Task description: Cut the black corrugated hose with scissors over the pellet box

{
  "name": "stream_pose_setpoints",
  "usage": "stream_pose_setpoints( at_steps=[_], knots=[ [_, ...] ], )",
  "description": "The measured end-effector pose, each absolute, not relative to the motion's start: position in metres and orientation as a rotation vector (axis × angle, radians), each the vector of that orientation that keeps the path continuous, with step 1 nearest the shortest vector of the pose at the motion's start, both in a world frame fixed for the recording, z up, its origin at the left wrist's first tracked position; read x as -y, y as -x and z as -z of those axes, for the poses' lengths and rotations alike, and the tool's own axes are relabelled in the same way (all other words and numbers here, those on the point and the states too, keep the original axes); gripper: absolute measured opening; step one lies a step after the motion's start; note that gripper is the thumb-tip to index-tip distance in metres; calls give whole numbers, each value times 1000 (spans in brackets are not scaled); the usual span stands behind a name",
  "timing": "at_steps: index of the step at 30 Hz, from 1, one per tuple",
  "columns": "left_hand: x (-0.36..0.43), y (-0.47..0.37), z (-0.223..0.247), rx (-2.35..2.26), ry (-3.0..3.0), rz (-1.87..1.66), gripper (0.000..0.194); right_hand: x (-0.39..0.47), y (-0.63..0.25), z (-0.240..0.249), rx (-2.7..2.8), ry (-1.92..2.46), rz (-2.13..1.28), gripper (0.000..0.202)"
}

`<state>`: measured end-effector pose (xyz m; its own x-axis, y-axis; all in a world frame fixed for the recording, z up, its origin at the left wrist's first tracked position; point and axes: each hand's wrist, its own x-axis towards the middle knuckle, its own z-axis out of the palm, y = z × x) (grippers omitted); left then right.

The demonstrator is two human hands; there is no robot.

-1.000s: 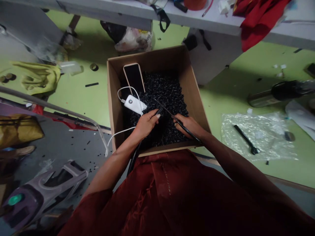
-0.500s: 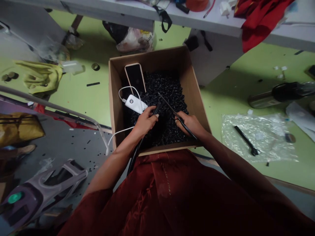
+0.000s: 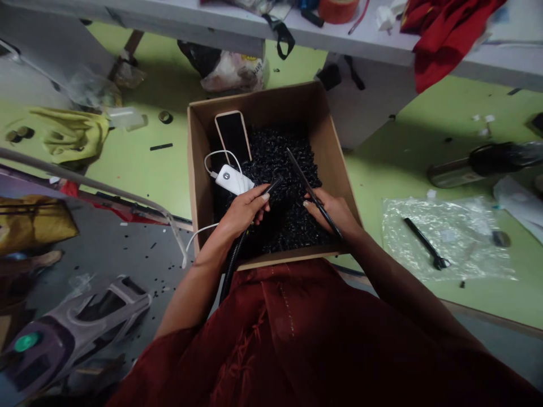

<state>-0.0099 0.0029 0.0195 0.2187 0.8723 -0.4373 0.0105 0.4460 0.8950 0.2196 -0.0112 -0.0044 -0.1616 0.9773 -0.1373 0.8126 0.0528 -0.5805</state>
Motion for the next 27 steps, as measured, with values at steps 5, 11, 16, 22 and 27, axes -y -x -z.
stream_pose_setpoints(
  at_steps=[5,11,16,22,27],
  knots=[
    [-3,8,-22,-1106,-831,-831,18,13,-220,5,2059,1736,-765,30],
    [-5,8,-21,-955,-613,-805,20,17,-215,9,2349,1558,-725,30],
    [-6,10,-18,-860,-474,-796,26,14,-215,10,2350,1684,-695,31],
    [-4,9,-18,-840,-472,-802,27,8,-221,9,2053,1847,-775,32],
    [-5,7,-21,-866,-473,-831,23,7,-221,12,2054,1788,-885,37]
  ],
)
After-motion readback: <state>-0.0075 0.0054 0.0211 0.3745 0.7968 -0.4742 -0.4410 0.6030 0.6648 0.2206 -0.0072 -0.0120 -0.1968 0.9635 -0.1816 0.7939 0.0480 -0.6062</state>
